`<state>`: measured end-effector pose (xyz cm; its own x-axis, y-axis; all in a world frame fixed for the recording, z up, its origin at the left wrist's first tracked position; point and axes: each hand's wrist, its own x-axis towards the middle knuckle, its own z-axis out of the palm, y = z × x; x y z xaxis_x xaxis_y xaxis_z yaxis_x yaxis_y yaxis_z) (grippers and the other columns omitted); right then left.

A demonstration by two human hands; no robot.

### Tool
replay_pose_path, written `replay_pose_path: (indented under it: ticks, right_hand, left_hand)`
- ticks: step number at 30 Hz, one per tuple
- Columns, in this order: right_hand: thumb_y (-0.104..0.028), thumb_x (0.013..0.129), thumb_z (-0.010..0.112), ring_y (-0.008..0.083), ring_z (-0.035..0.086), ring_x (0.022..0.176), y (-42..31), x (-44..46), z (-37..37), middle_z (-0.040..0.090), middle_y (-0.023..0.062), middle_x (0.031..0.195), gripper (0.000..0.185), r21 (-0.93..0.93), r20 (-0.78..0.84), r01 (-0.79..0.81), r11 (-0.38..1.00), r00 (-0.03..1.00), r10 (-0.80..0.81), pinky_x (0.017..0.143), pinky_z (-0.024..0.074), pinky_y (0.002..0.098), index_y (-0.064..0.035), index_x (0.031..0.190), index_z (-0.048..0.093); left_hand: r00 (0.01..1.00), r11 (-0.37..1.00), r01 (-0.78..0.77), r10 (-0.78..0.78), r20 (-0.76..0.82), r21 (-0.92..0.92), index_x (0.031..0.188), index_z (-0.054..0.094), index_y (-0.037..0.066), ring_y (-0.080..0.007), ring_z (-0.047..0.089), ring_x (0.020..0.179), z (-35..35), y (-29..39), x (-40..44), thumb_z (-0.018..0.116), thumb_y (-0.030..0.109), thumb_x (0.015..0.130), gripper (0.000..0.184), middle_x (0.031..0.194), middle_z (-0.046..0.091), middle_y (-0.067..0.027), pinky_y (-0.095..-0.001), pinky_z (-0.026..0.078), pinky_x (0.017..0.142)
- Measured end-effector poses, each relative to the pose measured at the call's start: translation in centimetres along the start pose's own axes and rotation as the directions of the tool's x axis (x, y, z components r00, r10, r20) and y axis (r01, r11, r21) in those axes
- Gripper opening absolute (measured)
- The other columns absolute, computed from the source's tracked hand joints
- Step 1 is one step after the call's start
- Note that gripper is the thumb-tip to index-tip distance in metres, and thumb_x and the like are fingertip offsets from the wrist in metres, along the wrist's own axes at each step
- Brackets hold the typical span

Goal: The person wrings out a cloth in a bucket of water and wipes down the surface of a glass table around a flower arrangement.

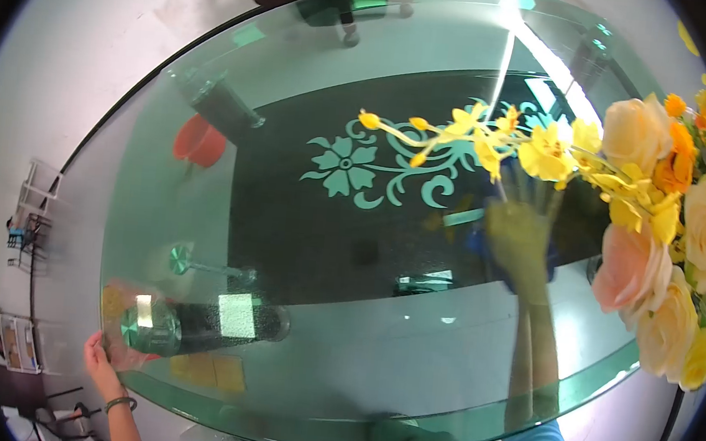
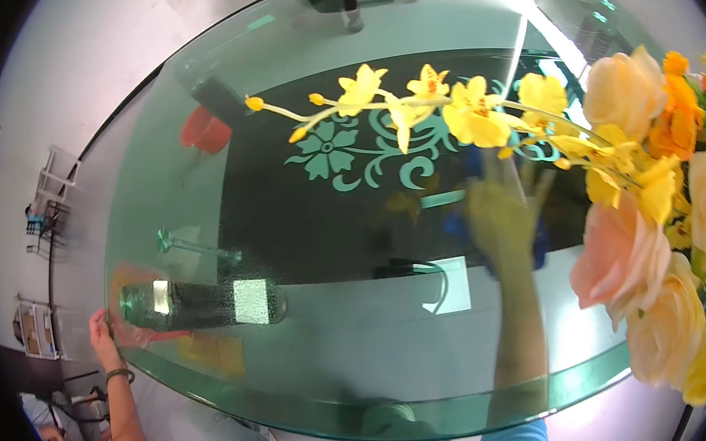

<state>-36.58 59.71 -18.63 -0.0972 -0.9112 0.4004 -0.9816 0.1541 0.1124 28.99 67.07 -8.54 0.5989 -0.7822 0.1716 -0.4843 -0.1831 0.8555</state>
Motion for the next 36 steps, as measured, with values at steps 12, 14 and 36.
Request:
replay_pose_path:
  ticks: [12,14,36]
  right_hand:
    - [-0.036,0.082,0.058,0.0388,0.035,0.125,-10.9,1.6,0.9,0.044,0.0129,0.133,0.055,0.457,-0.055,0.134,0.879,0.991,-0.123,0.104,0.0244,0.0521,-0.0080,0.128,0.047]
    - [-0.034,0.080,0.062,0.0369,0.033,0.127,-16.5,1.4,-0.8,0.043,0.0134,0.135,0.059,0.588,0.026,0.242,0.772,0.948,-0.317,0.105,0.0247,0.0511,-0.0092,0.130,0.045]
    - [-0.018,0.073,0.063,0.0326,0.045,0.121,-25.6,-3.8,-3.0,0.051,0.0155,0.126,0.054,0.689,-0.174,0.483,0.540,0.833,-0.525,0.102,0.0346,0.0448,0.0018,0.122,0.051]
  left_hand:
    - [0.998,0.994,-0.057,0.057,0.001,-0.093,0.117,0.047,0.002,-0.0157,0.053,0.098,2.4,2.1,-2.3,0.044,0.012,0.094,0.025,0.113,0.053,-0.0075,-0.0301,0.044,0.086]
    - [0.998,0.994,-0.055,0.055,0.002,-0.095,0.117,0.047,0.002,-0.0161,0.052,0.099,2.5,2.6,-2.7,0.044,0.012,0.094,0.025,0.113,0.053,-0.0078,-0.0305,0.044,0.087]
    - [0.986,0.978,-0.165,0.168,0.013,-0.130,0.112,0.054,-0.003,-0.0188,0.047,0.111,3.0,2.4,-3.8,0.041,0.012,0.095,0.026,0.120,0.051,-0.0112,-0.0331,0.034,0.099]
